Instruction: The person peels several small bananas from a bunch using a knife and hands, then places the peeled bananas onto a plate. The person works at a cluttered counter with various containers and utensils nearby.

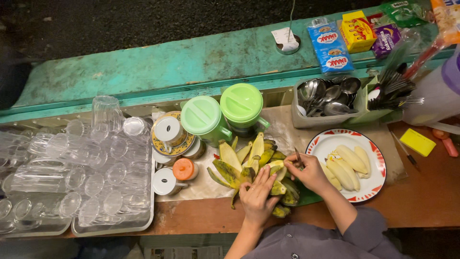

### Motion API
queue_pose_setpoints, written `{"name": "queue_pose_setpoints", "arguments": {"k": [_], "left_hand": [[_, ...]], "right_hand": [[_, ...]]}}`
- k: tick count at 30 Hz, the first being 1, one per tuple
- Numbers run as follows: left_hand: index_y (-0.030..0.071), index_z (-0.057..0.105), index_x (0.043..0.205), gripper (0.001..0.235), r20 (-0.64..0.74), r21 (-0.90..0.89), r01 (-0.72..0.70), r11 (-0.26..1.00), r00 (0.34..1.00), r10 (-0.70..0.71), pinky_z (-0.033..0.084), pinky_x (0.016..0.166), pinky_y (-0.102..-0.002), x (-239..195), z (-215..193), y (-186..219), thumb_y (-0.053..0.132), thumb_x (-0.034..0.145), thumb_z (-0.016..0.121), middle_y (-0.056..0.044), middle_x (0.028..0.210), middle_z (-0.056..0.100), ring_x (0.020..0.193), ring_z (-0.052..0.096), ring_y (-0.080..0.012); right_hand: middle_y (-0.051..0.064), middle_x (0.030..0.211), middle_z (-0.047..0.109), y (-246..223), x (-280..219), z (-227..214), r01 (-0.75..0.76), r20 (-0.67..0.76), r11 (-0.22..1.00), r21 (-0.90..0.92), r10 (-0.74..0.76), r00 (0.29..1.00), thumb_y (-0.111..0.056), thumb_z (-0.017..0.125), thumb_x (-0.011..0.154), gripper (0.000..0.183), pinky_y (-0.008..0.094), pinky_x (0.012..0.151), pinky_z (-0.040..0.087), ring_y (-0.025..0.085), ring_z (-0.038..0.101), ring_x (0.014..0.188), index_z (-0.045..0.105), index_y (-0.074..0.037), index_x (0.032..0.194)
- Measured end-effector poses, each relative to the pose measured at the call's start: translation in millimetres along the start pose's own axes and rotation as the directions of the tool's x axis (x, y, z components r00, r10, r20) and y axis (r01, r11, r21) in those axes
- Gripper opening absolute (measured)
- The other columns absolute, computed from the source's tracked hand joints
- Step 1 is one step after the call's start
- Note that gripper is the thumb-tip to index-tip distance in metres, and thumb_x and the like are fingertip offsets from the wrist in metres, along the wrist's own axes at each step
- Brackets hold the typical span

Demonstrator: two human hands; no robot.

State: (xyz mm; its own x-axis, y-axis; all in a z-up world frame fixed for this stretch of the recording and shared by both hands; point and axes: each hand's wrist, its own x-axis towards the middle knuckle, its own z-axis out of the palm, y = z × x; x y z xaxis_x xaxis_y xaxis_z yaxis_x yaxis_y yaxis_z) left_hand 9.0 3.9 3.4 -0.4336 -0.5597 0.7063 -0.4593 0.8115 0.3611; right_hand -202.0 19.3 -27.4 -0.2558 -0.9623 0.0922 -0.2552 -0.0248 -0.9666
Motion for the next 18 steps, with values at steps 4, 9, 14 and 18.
{"name": "queue_pose_setpoints", "arguments": {"k": [4,9,14,18], "left_hand": [[0.011,0.070,0.125,0.051,-0.022,-0.016,-0.022,1.000,1.000,0.022,0.039,0.081,-0.034,-2.6,-1.3,-0.4,0.048,0.110,0.039,-0.011,0.134,0.070,0.123,0.070,-0.0199],[0.011,0.069,0.127,0.044,0.007,-0.036,-0.018,0.999,1.000,0.019,0.039,0.082,-0.034,-9.8,-5.9,-2.4,0.043,0.108,0.044,-0.011,0.136,0.068,0.127,0.068,-0.0204],[0.014,0.069,0.127,0.051,0.015,-0.022,0.000,1.000,1.000,0.000,0.038,0.081,-0.034,-14.1,-4.7,-3.1,0.049,0.109,0.037,-0.010,0.137,0.068,0.127,0.067,-0.0182],[0.016,0.068,0.130,0.037,0.034,0.021,0.029,0.999,0.999,-0.030,0.037,0.081,-0.032,-13.6,-1.4,-2.8,0.038,0.104,0.053,-0.007,0.139,0.067,0.128,0.067,-0.0171]], "right_hand": [[0.004,0.049,0.059,34.2,9.9,1.7,-0.172,-0.055,0.985,0.016,0.173,0.983,-0.015,0.071,0.093,0.011,0.025,0.057,0.047,0.010,0.055,0.045,0.071,-0.004,0.090],[0.003,0.044,0.055,54.2,3.7,6.6,-0.214,-0.035,0.974,0.078,0.217,0.976,-0.019,0.069,0.096,0.016,0.024,0.053,0.042,0.009,0.047,0.040,0.070,-0.005,0.090],[0.006,0.041,0.051,58.0,-8.2,-8.7,-0.298,0.002,0.954,-0.022,0.298,0.955,-0.040,0.049,0.105,0.047,0.030,0.052,0.044,0.014,0.047,0.036,0.058,-0.008,0.072],[0.003,0.079,0.067,13.0,-20.8,-27.3,0.047,-0.089,0.999,0.001,-0.047,0.995,-0.028,0.061,0.099,0.025,0.025,0.050,0.043,0.013,0.058,0.056,0.076,-0.008,0.100]]}}
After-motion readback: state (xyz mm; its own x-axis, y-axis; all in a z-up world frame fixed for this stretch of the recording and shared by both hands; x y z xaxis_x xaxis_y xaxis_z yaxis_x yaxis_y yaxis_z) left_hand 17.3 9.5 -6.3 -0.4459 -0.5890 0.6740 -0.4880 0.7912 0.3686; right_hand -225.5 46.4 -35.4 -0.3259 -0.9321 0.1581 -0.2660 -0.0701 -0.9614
